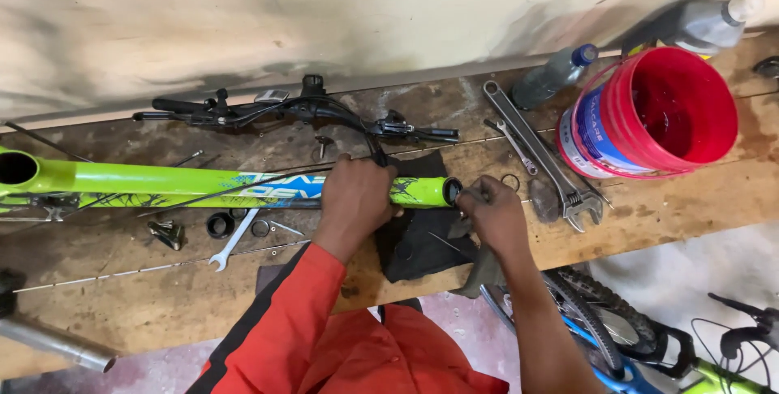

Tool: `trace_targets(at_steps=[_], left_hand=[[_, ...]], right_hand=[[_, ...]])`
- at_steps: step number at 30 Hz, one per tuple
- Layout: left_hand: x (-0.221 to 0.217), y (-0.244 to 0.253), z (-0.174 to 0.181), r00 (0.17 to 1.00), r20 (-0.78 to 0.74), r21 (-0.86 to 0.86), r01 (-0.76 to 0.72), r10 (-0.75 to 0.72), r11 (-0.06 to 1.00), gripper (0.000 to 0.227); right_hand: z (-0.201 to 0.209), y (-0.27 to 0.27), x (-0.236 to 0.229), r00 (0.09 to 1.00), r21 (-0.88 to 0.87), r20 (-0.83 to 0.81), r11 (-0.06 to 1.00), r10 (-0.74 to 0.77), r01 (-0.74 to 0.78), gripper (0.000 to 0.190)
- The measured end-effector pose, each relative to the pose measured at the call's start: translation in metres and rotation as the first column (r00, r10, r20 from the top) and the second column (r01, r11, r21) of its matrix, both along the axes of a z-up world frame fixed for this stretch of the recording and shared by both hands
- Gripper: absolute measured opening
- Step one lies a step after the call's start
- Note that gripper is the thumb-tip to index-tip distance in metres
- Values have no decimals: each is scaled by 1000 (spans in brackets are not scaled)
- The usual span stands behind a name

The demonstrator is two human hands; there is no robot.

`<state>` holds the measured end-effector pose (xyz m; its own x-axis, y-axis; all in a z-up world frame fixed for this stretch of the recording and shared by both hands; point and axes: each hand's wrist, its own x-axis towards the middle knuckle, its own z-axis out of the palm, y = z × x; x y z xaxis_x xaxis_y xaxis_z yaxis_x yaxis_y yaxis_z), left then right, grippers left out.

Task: Cleaning and greasing the headset area of a bicycle frame using a pick tool and a cloth on a workbench.

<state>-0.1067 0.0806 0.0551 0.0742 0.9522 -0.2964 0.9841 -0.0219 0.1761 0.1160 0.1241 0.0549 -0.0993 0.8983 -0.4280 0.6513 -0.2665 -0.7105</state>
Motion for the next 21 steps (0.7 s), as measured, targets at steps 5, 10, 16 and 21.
trace_targets(at_steps=[5,10,16,21], left_hand=[[-1,0,-1,1000,8,6,-11,11,1000,50],[-2,-1,-4,999,33,33,4,-5,999,51],[-5,1,-4,999,16,52,36,-36,998,52],[-5,-2,1,998,0,40,55,-55,998,49]], right_hand=[[-5,8,-1,998,-30,57,1000,9,-7,14],[5,8,-8,991,3,130,999,35,-36,20],[11,11,-13,974,191,207,973,90,-131,20],[5,13,-11,939,469,243,818,242,-332,15]])
